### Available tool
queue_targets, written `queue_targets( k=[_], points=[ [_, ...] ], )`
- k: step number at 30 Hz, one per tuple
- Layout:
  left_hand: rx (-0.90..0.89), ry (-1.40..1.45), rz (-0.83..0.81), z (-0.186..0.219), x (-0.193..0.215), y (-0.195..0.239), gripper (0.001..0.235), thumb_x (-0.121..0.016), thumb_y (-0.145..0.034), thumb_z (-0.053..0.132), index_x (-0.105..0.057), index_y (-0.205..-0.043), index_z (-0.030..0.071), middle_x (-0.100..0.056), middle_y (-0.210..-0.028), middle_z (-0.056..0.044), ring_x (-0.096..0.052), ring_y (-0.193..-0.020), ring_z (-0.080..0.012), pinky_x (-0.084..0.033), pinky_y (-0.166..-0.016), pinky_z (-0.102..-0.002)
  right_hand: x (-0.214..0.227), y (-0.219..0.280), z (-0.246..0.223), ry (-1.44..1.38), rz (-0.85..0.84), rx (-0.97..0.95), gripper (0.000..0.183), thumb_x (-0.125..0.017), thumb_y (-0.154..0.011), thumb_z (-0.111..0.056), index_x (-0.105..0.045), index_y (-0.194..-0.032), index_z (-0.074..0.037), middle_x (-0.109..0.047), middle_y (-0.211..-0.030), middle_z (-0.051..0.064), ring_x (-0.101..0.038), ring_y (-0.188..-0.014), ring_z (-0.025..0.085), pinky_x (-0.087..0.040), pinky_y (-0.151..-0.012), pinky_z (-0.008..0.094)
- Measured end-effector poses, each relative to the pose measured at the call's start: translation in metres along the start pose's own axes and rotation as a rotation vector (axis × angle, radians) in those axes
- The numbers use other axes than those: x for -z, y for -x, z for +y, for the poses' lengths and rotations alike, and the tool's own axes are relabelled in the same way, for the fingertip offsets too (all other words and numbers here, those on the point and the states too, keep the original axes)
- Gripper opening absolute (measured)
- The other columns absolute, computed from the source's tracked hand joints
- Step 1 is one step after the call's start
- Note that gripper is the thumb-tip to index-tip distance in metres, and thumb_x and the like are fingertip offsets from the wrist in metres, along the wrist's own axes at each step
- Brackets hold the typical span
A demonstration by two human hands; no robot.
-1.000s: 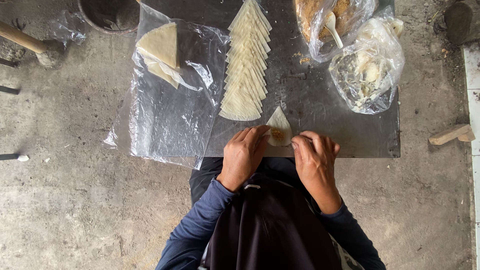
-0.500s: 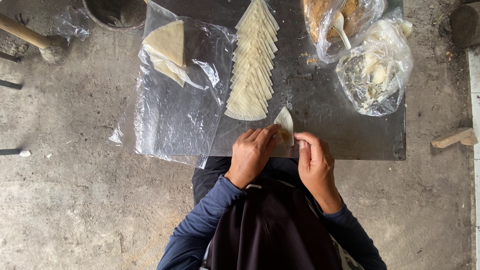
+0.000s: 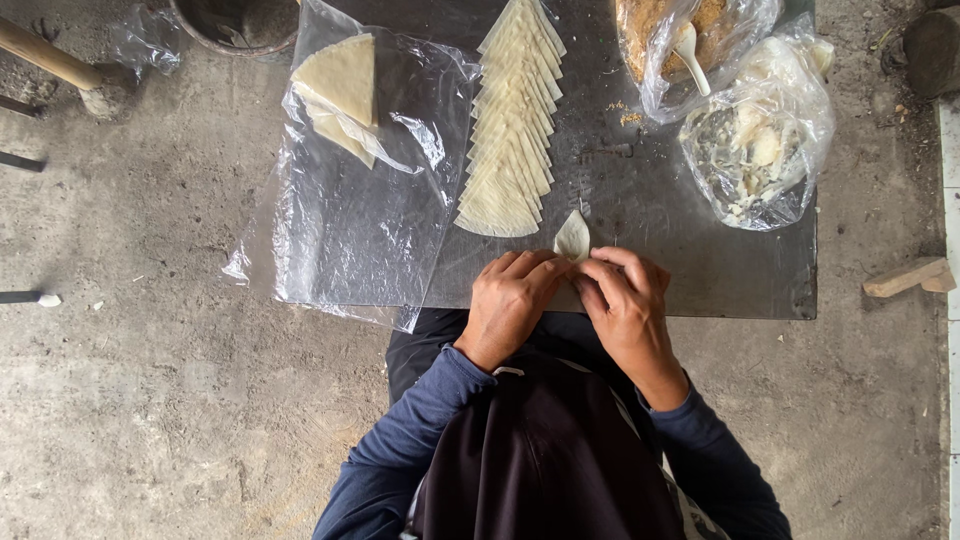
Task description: The person assembles samosas by placing a triangular dough wrapper on a metal table, adding a spoonful of filling, and folding the wrapper into a sealed triangle. The process is repeated for multiple units, with finished samosas placed to the side.
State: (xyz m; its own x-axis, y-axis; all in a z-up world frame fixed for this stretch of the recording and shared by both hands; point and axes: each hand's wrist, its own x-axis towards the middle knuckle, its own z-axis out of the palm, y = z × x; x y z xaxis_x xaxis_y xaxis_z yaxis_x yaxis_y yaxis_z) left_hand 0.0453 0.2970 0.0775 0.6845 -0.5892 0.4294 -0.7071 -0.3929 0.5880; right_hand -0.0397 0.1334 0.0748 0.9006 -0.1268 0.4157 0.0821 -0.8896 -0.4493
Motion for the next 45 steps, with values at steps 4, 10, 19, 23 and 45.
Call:
queue_targets(
  k=[4, 10, 19, 23, 45],
  points=[
    [-0.085, -0.015, -0.032, -0.003, 0.006, -0.002, 0.024, -0.072, -0.090, 0.013, -0.072, -0.114, 0.008, -0.070, -0.113, -0.003, -0.067, -0.096, -0.0224, -0.056, -0.085, -0.035, 0.011, -0.006, 0.005, 0.073, -0.089, 0.102, 0.023, -0.077, -0.092, -0.013, -0.073, -0.114, -0.012, -0.068, -0.116, -0.004, -0.061, -0.108, 0.016, -0.034, -0.102, 0.038],
    [-0.239, 0.005, -0.126, -0.014, 0.018, -0.006, 0.029, -0.071, -0.089, 0.015, -0.072, -0.115, 0.003, -0.067, -0.113, -0.007, -0.066, -0.097, -0.0230, -0.057, -0.085, -0.034, 0.025, -0.013, 0.017, 0.077, -0.212, 0.242, 0.027, -0.078, -0.089, -0.025, -0.074, -0.112, -0.011, -0.068, -0.114, -0.003, -0.059, -0.105, 0.016, -0.030, -0.100, 0.040],
    [-0.174, -0.002, -0.183, -0.017, 0.007, -0.014, 0.022, -0.072, -0.092, 0.013, -0.072, -0.113, 0.003, -0.067, -0.106, -0.006, -0.066, -0.094, -0.0231, -0.058, -0.083, -0.034, 0.022, -0.016, 0.024, 0.023, -0.211, 0.265, 0.032, -0.080, -0.085, -0.029, -0.072, -0.110, -0.010, -0.066, -0.108, -0.001, -0.059, -0.100, 0.017, -0.031, -0.099, 0.040],
    [-0.162, 0.144, -0.188, -0.019, 0.011, -0.016, 0.030, -0.076, -0.087, 0.021, -0.071, -0.110, 0.003, -0.066, -0.107, -0.009, -0.068, -0.094, -0.0258, -0.058, -0.083, -0.035, 0.015, -0.016, 0.023, 0.070, -0.140, 0.235, 0.017, -0.074, -0.095, -0.012, -0.072, -0.112, -0.012, -0.068, -0.104, -0.004, -0.063, -0.097, 0.013, -0.035, -0.097, 0.037],
    [0.207, 0.170, -0.122, -0.010, -0.006, -0.028, 0.018, -0.067, -0.092, 0.013, -0.063, -0.109, 0.008, -0.064, -0.098, -0.012, -0.070, -0.086, -0.0336, -0.058, -0.074, -0.042, -0.002, -0.022, 0.020, 0.011, -0.069, 0.072, 0.016, -0.071, -0.096, -0.006, -0.067, -0.112, -0.007, -0.066, -0.103, 0.006, -0.063, -0.097, 0.023, -0.044, -0.090, 0.040]
  ],
)
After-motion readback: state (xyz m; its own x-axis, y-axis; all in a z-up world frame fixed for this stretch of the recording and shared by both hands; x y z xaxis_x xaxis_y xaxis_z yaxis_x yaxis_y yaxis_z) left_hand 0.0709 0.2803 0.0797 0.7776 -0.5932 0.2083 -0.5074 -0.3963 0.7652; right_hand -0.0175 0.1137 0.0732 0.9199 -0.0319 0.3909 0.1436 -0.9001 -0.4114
